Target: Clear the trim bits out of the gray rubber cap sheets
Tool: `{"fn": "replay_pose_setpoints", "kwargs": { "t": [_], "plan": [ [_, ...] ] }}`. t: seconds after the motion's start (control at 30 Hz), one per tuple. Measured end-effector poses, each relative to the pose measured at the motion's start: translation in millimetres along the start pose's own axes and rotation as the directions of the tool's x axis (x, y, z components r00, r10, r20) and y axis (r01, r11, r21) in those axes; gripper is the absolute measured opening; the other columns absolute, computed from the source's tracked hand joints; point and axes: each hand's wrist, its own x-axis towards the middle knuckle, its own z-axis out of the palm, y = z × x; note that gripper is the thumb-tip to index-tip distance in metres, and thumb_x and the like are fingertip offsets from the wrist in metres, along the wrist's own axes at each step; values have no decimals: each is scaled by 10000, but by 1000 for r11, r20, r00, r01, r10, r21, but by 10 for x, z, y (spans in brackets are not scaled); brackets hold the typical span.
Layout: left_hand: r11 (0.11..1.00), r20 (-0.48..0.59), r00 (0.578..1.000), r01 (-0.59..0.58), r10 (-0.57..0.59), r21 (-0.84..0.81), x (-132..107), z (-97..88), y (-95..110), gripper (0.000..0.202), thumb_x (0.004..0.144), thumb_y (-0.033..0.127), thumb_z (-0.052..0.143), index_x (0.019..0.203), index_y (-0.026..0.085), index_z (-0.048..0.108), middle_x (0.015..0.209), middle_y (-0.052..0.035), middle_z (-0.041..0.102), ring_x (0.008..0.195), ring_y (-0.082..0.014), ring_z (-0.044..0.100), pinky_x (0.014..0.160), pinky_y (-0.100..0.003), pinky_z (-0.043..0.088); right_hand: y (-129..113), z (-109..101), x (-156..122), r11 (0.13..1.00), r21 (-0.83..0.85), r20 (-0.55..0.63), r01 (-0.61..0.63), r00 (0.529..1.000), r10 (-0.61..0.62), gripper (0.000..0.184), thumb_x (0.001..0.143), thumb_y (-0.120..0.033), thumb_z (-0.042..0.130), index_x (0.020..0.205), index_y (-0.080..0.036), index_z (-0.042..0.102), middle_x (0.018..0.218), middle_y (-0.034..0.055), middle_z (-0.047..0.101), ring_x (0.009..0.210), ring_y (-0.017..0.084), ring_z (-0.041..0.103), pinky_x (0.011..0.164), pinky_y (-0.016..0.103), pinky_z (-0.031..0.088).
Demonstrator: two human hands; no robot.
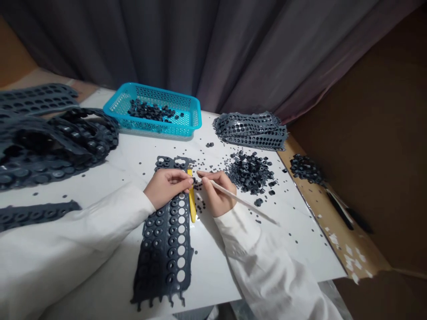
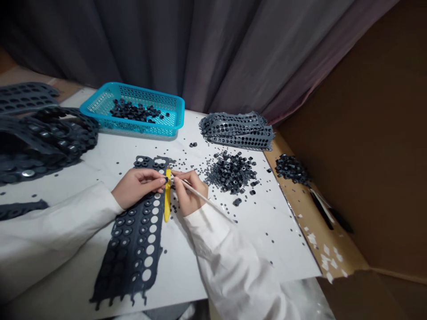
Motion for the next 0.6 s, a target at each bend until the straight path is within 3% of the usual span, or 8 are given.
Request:
{"fn": "replay_pose_setpoints", "kwargs": {
  "t": [0.1,0.2,0.6],
  "plan": [
    [1000,18,1000,-13,14,-13,-4,-12,3,243,653,379,699,730,150,673,673,-14,685,603,-133,627,636,-249,526,-5,-18,-4,974,199,30,-110,994,106,128,804,-291,627,750,-192,566,989,93,721,944,211,680,823,385,547],
    [1000,32,999,-21,21,-11,-14,-18,2,226,676,368,689,741,152,680,684,-12,688,609,-127,627,639,-239,524,-4,-38,3,942,295,73,-158,987,142,133,801,-284,636,738,-190,565,995,88,720,962,211,675,831,399,544],
    [996,15,997,-70,69,53,-33,-20,22,253,702,389,656,687,138,679,627,-16,676,569,-121,609,592,-227,517,-85,-7,-67,980,196,102,-45,994,25,115,813,-281,622,758,-190,579,961,89,727,881,203,695,787,366,553]
  ]
}}
